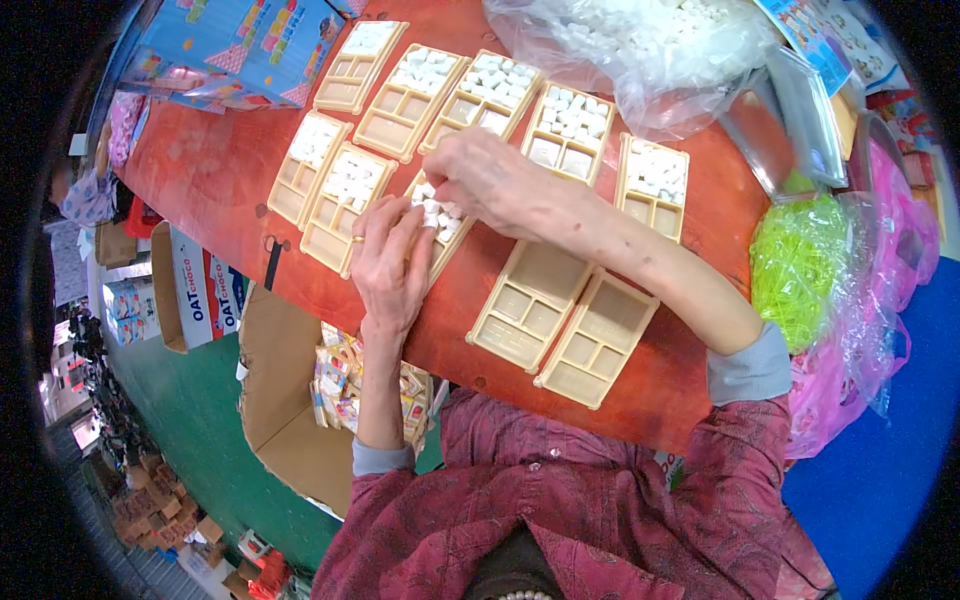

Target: Placing small white plastic pieces into yellow component trays as part of toy assembly.

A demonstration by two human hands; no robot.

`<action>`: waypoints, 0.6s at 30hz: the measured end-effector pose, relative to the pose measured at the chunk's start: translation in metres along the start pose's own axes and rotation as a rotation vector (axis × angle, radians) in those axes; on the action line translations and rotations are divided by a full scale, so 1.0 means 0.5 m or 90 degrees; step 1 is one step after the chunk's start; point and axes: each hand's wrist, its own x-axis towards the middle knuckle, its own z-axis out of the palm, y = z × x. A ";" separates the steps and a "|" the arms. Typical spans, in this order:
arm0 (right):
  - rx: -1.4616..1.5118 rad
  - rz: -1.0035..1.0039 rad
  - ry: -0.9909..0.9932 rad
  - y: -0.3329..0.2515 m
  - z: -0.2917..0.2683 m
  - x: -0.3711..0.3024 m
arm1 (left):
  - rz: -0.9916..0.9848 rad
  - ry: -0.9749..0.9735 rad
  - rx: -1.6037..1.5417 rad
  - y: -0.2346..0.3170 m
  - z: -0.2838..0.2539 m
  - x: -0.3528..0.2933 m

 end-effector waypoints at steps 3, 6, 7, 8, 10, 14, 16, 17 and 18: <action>0.114 0.124 -0.019 -0.006 -0.033 0.004 | 0.019 -0.046 0.013 0.005 -0.008 0.007; 0.231 0.217 -0.003 -0.016 -0.044 0.001 | 0.030 -0.154 0.051 0.006 -0.009 0.013; 0.231 0.218 -0.002 -0.023 -0.048 0.002 | 0.028 -0.218 0.076 0.007 -0.010 0.015; 0.226 0.244 0.003 -0.029 -0.051 0.004 | 0.029 -0.218 0.076 0.005 -0.009 0.012; 0.219 0.270 0.009 -0.031 -0.052 0.004 | 0.007 -0.237 0.072 -0.001 -0.005 0.005; 0.268 0.307 0.019 -0.012 -0.047 -0.001 | 0.001 -0.241 0.104 0.017 -0.008 0.012; 0.286 0.315 0.018 -0.004 -0.043 -0.001 | -0.052 -0.216 0.032 0.020 -0.008 0.012; 0.294 0.305 0.020 0.000 -0.039 -0.001 | -0.052 -0.216 0.032 0.018 -0.007 0.011; 0.302 0.295 0.022 0.002 -0.038 -0.001 | -0.049 -0.200 0.032 0.015 -0.005 0.009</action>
